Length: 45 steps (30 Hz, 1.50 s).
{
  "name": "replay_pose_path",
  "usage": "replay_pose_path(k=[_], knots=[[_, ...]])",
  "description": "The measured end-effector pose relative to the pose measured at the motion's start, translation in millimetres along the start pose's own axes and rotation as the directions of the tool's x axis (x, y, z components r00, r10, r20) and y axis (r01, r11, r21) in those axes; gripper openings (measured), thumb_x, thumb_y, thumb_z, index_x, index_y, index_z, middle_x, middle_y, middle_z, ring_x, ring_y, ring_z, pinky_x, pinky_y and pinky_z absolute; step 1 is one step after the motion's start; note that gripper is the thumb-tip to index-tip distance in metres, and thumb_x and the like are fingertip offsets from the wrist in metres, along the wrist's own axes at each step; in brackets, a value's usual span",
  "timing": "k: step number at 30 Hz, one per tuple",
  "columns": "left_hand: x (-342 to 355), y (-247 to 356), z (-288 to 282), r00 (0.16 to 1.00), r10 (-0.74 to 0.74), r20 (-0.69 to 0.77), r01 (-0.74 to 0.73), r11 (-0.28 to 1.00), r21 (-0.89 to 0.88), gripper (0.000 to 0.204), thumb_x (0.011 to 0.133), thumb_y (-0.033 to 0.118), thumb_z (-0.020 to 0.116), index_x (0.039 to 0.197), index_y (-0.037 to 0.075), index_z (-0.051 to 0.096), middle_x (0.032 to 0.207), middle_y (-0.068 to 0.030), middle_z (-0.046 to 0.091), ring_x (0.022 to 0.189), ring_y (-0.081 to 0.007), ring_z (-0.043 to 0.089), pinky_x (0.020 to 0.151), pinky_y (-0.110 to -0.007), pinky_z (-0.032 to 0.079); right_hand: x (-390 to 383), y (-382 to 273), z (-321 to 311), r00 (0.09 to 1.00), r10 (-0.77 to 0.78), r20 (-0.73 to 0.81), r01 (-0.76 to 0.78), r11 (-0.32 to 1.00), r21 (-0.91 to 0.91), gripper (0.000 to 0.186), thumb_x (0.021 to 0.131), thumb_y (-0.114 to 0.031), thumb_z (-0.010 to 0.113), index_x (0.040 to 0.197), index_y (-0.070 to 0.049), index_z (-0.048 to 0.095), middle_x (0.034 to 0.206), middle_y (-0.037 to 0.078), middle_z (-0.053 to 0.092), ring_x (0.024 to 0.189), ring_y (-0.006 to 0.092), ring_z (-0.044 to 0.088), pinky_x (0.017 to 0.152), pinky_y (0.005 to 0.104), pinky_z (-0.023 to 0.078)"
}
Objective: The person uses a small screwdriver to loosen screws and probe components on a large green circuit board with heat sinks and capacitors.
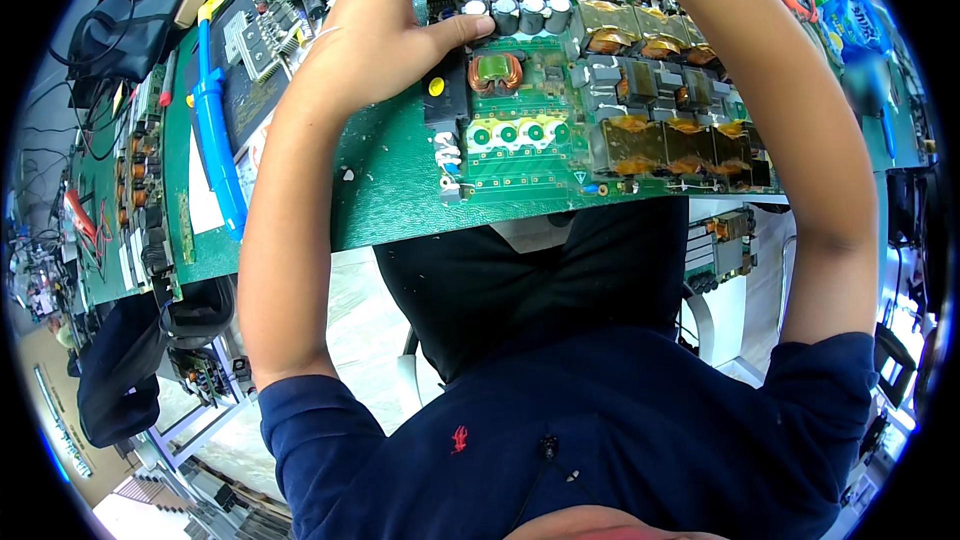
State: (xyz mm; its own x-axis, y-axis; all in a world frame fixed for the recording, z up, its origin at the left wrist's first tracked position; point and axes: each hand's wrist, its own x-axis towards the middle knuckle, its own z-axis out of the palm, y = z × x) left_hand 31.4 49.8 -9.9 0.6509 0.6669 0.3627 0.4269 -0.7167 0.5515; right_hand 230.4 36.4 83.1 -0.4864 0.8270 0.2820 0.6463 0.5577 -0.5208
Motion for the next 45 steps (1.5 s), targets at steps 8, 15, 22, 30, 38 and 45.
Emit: replay_pose_path(k=[8,15,22,30,38,45], knots=[[-1.8,-0.1,-0.7,0.991,0.128,-0.033,-0.117,0.965,0.233,0.057,0.083,0.034,0.087,0.127,0.004,0.069,0.125,-0.0136,0.068,0.115,-0.0309,0.064,0.097,-0.04,0.05,-21.2,-5.6,11.6,0.991,-0.063,-0.122,0.064,0.998,0.002,0.035,0.104,-0.022,0.053,0.082,0.004,0.058,0.068,0.02,0.061,0.061,0.0319,0.059,0.062,0.0427,0.048],[0.6,2.7,8.4,0.986,0.152,-0.072,-0.129,0.96,0.249,0.059,0.082,0.045,0.086,0.123,0.005,0.071,0.111,-0.0176,0.069,0.107,-0.035,0.064,0.095,-0.044,0.05,-27.3,-1.6,22.3,0.928,-0.291,-0.232,0.279,0.957,-0.085,0.027,0.101,-0.017,0.057,0.081,0.002,0.057,0.066,0.024,0.058,0.061,0.0429,0.06,0.059,0.0473,0.045],[0.7,0.6,9.3,0.978,0.177,-0.106,-0.148,0.96,0.238,0.059,0.081,0.043,0.083,0.123,0.003,0.07,0.104,-0.0164,0.068,0.104,-0.0346,0.065,0.092,-0.045,0.051,-33.5,-4.9,14.3,0.961,-0.183,-0.208,0.179,0.983,-0.038,0.029,0.099,-0.015,0.059,0.077,0.003,0.057,0.06,0.019,0.054,0.05,0.0305,0.055,0.052,0.0403,0.043],[0.2,10.3,6.1,0.994,0.094,-0.054,-0.077,0.964,0.254,0.056,0.084,0.036,0.078,0.126,0.0,0.067,0.12,-0.0186,0.066,0.116,-0.0358,0.062,0.102,-0.044,0.047,-37.1,-8.5,6.5,0.968,-0.131,-0.212,0.149,0.986,0.073,0.032,0.1,-0.015,0.059,0.075,0.005,0.061,0.06,0.013,0.061,0.05,0.0168,0.057,0.05,0.0341,0.044],[1.1,15.0,7.3,1.0,-0.003,-0.021,0.007,0.973,0.229,0.056,0.084,0.029,0.078,0.129,-0.001,0.064,0.125,-0.0198,0.067,0.114,-0.0363,0.064,0.101,-0.043,0.049,-39.9,-4.0,3.3,0.985,-0.031,-0.171,0.05,0.993,0.107,0.033,0.101,-0.016,0.058,0.076,0.006,0.061,0.06,0.014,0.062,0.05,0.017,0.057,0.05,0.034,0.044],[-2.2,5.0,7.9,0.995,0.067,-0.068,-0.049,0.972,0.232,0.058,0.083,0.035,0.083,0.127,0.0,0.065,0.122,-0.0193,0.069,0.115,-0.0365,0.065,0.103,-0.044,0.049,-36.9,-17.3,4.7,0.982,-0.099,-0.161,0.098,0.995,-0.019,0.031,0.099,-0.016,0.06,0.078,0.007,0.058,0.06,0.019,0.056,0.05,0.024,0.053,0.053,0.0383,0.043]])
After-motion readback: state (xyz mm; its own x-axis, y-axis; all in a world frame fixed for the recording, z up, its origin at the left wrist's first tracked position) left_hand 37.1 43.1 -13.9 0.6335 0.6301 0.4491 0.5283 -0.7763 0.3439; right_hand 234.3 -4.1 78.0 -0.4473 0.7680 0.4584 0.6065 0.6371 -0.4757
